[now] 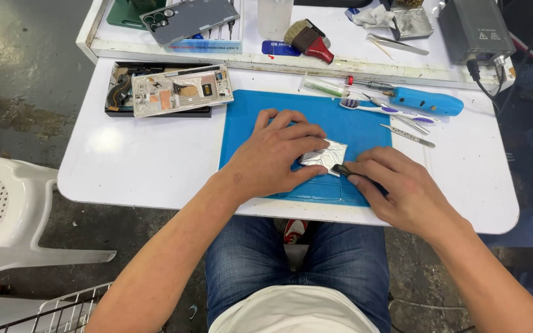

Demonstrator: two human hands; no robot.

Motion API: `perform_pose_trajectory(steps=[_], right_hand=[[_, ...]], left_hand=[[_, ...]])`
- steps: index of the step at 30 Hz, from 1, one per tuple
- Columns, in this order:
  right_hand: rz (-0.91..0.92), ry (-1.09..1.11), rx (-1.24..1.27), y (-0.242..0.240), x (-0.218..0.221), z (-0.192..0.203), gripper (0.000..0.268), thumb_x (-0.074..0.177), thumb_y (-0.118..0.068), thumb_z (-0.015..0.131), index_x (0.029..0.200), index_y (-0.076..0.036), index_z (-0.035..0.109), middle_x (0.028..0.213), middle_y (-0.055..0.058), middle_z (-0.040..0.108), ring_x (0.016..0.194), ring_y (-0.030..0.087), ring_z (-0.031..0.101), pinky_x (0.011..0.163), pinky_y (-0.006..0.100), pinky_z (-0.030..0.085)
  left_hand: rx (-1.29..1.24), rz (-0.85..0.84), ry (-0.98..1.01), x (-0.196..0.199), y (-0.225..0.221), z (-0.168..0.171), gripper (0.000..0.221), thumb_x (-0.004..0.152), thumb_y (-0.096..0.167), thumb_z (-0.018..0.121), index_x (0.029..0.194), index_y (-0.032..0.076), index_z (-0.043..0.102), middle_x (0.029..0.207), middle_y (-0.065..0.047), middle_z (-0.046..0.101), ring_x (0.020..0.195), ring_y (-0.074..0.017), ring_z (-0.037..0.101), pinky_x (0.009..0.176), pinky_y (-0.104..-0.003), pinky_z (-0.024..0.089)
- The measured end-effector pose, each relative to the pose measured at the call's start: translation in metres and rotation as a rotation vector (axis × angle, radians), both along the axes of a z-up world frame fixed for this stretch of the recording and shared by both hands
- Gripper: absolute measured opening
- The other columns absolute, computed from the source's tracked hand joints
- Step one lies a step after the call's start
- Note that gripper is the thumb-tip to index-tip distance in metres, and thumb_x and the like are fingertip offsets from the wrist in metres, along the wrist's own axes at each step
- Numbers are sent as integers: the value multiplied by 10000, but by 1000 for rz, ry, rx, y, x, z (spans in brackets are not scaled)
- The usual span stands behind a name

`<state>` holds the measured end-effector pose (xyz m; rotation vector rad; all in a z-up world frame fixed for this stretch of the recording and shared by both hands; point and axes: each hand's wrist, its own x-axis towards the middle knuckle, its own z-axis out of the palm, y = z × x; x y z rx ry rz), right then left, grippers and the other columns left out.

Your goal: Removing adhesive from a mobile phone battery using a small tool at a repair bench

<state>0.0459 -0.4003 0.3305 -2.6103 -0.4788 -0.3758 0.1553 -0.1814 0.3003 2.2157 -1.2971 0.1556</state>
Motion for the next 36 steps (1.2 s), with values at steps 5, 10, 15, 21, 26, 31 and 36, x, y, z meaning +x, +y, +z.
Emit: perform_pose_trajectory(steps=[5, 10, 15, 21, 26, 31, 36], right_hand=[[-35, -29, -55, -3, 7, 0, 127, 900, -24, 732, 1008, -63, 784, 857, 117, 738, 795, 296, 734, 697, 361, 608], [21, 7, -13, 1, 6, 10, 119, 886, -23, 725, 971, -62, 798, 846, 128, 753, 782, 304, 742, 689, 366, 615], [31, -55, -112, -6, 14, 0, 94, 922, -60, 719, 997, -63, 775, 842, 101, 724, 734, 286, 720, 630, 347, 598], [78, -7, -132, 9, 3, 15, 112, 897, -51, 697, 959, -74, 788, 821, 114, 742, 695, 266, 714, 610, 332, 602], [57, -34, -131, 3, 6, 3, 100, 912, -63, 708, 989, -65, 772, 833, 103, 724, 673, 260, 703, 577, 337, 597], [48, -5, -100, 1, 2, 3, 113, 907, -68, 710, 998, -77, 776, 839, 99, 732, 647, 252, 698, 555, 332, 597], [57, -32, -157, 1, 0, -3, 113, 911, -87, 715, 1008, -88, 771, 849, 102, 739, 658, 255, 701, 546, 334, 599]], left_hand=[[2, -7, 7, -1, 0, 1, 317, 930, 383, 762, 1179, 187, 748, 1243, 3, 713, 1260, -206, 501, 1131, -502, 285], [6, 1, -6, 1, 0, 1, 320, 929, 393, 759, 1179, 195, 747, 1249, 8, 711, 1263, -207, 497, 1132, -504, 285], [6, -9, -19, 1, -1, -2, 322, 927, 394, 759, 1182, 197, 744, 1260, 12, 706, 1265, -213, 492, 1127, -505, 281], [7, 3, -19, 0, 0, 0, 328, 926, 400, 765, 1186, 201, 746, 1251, 14, 711, 1255, -207, 496, 1122, -503, 282], [5, -3, -18, -2, 1, 0, 314, 931, 396, 754, 1178, 202, 748, 1250, 13, 710, 1255, -210, 496, 1123, -504, 281], [5, -8, -10, -1, 3, 3, 299, 938, 381, 741, 1178, 203, 751, 1257, 3, 705, 1266, -220, 493, 1130, -517, 275], [15, -12, 12, 0, 2, 2, 306, 937, 385, 735, 1185, 205, 751, 1261, -6, 705, 1282, -224, 493, 1138, -528, 278]])
